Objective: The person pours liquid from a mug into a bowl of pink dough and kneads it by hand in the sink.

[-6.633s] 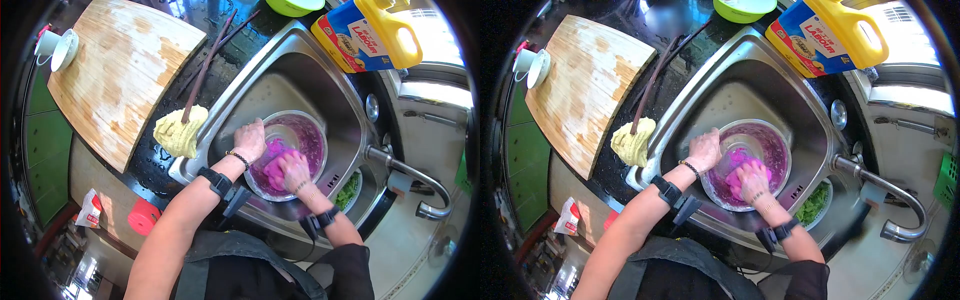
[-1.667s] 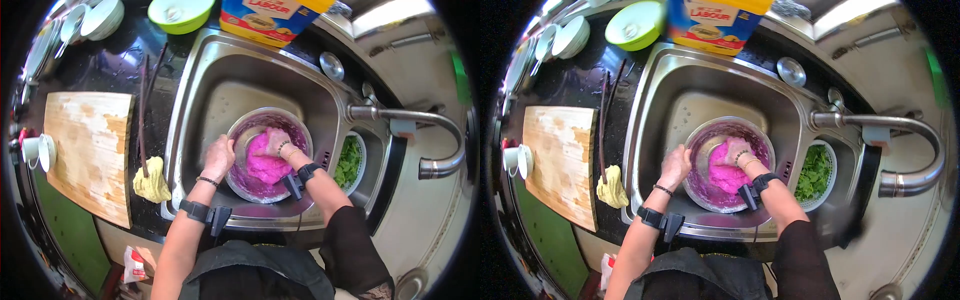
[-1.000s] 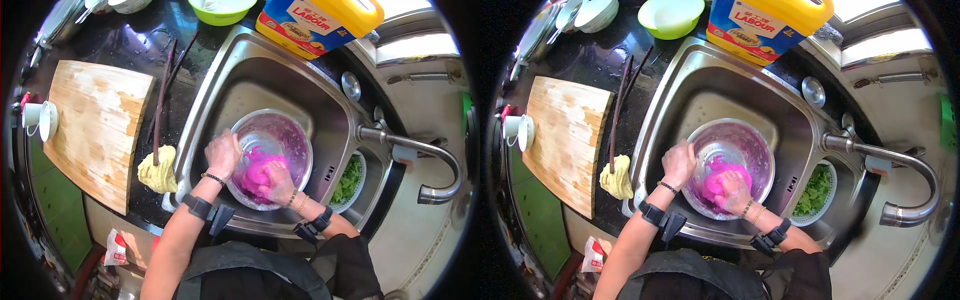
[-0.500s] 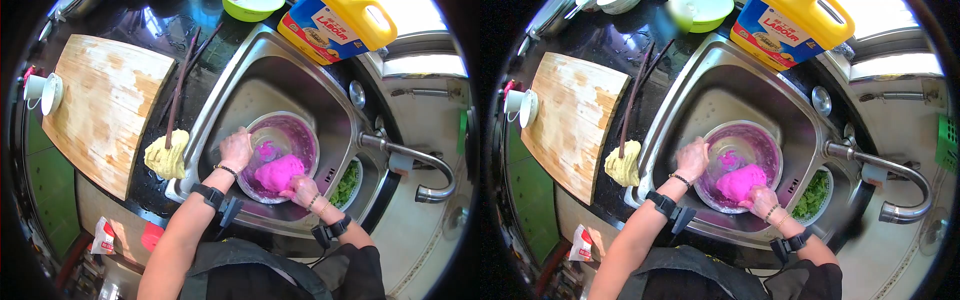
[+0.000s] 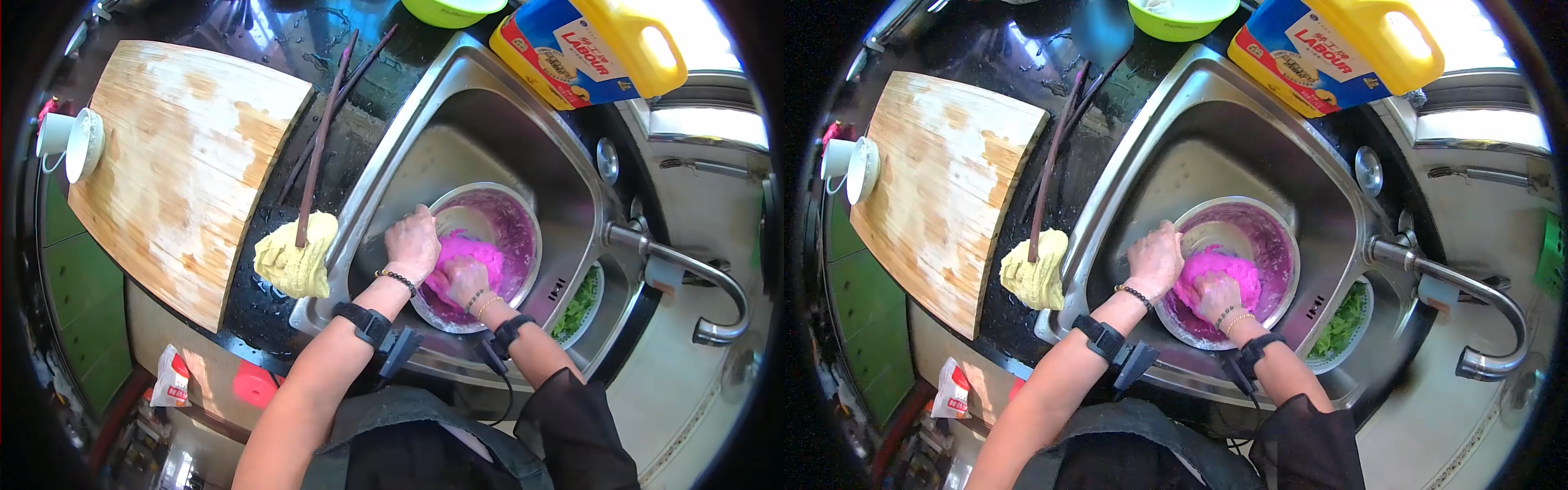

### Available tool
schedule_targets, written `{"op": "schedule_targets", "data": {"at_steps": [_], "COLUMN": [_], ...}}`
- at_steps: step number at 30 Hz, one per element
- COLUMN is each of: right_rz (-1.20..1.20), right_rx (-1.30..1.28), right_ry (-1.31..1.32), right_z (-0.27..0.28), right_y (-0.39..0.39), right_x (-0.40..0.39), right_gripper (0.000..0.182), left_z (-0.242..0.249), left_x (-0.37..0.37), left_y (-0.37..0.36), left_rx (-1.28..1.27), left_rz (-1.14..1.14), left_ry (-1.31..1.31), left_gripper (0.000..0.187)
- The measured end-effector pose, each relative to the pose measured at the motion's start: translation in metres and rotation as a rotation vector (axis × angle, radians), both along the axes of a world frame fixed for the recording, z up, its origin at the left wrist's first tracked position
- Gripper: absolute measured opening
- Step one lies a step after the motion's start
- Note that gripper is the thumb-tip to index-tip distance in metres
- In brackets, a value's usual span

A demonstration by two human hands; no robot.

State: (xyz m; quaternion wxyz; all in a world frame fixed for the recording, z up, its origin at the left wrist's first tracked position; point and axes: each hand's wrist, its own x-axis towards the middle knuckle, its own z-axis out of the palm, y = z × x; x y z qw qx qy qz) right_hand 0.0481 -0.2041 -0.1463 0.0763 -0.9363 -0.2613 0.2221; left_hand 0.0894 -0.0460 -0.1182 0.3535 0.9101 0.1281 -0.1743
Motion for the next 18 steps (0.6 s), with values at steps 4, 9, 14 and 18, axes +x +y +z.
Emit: {"op": "schedule_targets", "data": {"at_steps": [4, 9, 14, 18], "right_rz": [-0.097, -0.220, -0.502, -1.042], "right_rx": [-0.044, -0.139, 0.666, 0.469], "right_ry": [0.026, 0.191, 0.212, 0.385], "right_z": [-0.011, -0.013, 0.049, 0.039], "right_y": [0.014, 0.018, -0.030, -0.096], "right_x": [0.024, 0.041, 0.019, 0.001], "right_gripper": [0.021, 0.022, 0.028, 0.049], "left_z": [-0.001, -0.004, -0.003, 0.006], "left_x": [0.001, -0.002, -0.003, -0.001], "left_y": [0.001, 0.001, 0.001, 0.006], "left_rx": [0.018, 0.070, 0.065, 0.003], "left_rz": [-0.010, -0.097, -0.064, -0.084], "left_ry": [-0.008, -0.062, -0.066, 0.009], "left_gripper": [0.021, 0.020, 0.017, 0.015]}}
